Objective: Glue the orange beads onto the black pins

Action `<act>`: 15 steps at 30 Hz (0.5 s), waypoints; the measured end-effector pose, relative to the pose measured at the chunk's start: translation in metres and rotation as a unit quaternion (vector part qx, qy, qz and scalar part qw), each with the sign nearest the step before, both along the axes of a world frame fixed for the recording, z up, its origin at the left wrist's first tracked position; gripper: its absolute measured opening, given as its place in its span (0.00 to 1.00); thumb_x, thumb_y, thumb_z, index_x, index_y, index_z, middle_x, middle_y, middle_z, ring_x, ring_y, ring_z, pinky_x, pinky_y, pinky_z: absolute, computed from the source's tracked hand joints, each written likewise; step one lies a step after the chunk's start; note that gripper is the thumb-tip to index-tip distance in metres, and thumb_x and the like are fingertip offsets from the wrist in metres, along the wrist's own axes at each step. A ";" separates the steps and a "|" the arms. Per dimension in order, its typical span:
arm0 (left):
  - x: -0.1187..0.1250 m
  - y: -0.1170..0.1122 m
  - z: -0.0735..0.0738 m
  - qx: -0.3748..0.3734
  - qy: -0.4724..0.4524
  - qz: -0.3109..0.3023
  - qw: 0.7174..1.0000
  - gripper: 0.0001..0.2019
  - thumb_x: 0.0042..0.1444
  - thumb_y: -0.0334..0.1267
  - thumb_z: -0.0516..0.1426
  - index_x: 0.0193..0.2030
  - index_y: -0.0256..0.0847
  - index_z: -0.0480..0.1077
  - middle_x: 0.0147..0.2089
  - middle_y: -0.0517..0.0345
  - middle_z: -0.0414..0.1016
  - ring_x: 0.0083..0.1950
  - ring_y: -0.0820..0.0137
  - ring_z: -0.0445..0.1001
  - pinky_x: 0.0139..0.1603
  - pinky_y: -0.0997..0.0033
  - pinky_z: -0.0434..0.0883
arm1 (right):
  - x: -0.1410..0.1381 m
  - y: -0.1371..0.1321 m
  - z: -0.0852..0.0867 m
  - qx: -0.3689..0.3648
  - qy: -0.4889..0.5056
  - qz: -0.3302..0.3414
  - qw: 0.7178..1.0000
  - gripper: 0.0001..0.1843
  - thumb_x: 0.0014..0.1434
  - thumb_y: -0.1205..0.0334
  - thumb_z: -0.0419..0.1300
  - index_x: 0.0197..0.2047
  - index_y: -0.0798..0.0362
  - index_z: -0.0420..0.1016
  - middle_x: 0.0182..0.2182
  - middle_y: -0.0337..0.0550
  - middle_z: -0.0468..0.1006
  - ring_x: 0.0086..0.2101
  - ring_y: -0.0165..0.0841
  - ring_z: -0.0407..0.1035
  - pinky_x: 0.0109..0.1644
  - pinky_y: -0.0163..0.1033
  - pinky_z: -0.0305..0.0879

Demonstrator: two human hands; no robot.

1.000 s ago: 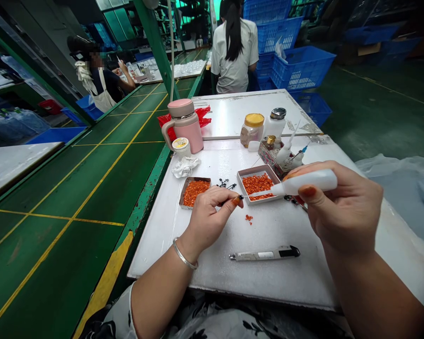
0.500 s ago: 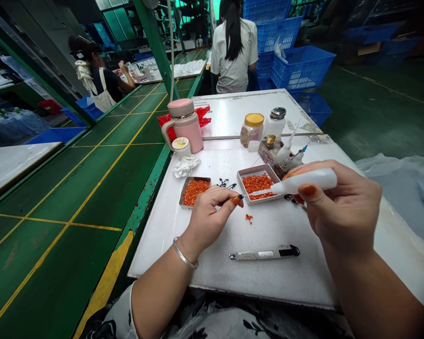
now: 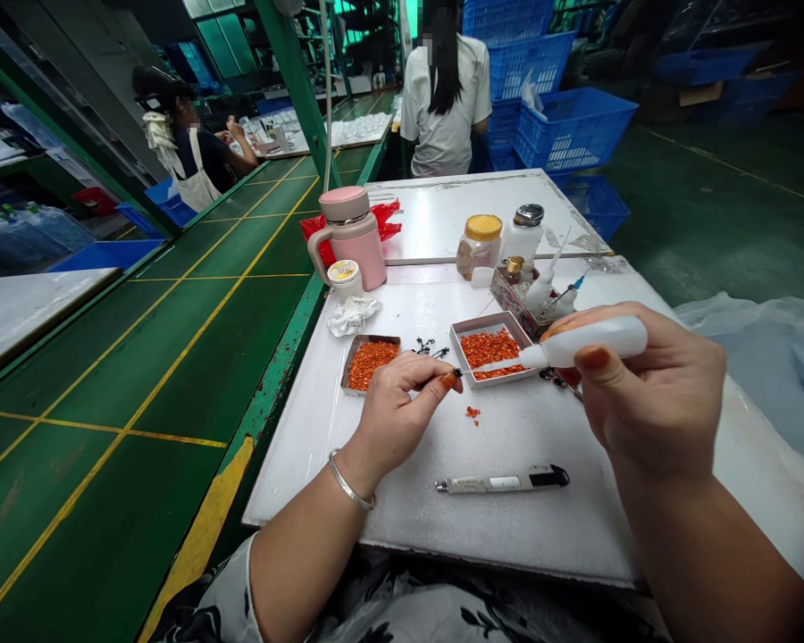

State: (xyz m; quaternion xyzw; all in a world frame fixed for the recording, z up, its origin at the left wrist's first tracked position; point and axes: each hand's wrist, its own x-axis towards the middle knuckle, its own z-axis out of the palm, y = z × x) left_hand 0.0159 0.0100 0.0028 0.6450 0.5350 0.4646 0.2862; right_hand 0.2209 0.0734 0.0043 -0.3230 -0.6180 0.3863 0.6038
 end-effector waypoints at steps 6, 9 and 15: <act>-0.001 0.000 -0.001 -0.024 -0.028 -0.001 0.999 0.10 0.61 0.35 0.57 0.31 0.39 0.77 0.31 0.56 0.78 0.35 0.69 0.70 0.40 0.68 0.64 | 0.000 0.005 0.002 -0.059 0.153 0.089 0.982 0.12 0.56 0.53 0.68 0.35 0.54 0.79 0.27 0.42 0.74 0.25 0.29 0.64 0.24 0.38 0.55; -0.002 0.001 -0.003 -0.047 -0.063 -0.002 0.997 0.10 0.60 0.37 0.57 0.31 0.39 0.77 0.32 0.56 0.77 0.34 0.70 0.69 0.38 0.69 0.64 | 0.002 0.009 0.004 -0.111 0.202 0.096 0.968 0.14 0.54 0.52 0.69 0.35 0.54 0.78 0.27 0.41 0.73 0.24 0.27 0.64 0.23 0.34 0.55; -0.004 0.002 -0.007 -0.092 -0.185 -0.003 0.978 0.09 0.59 0.41 0.60 0.31 0.40 0.77 0.31 0.57 0.75 0.31 0.72 0.66 0.33 0.72 0.65 | 0.005 0.016 0.003 -0.207 0.136 0.126 0.961 0.22 0.42 0.68 0.73 0.39 0.48 0.69 0.33 0.37 0.74 0.32 0.30 0.70 0.26 0.32 0.61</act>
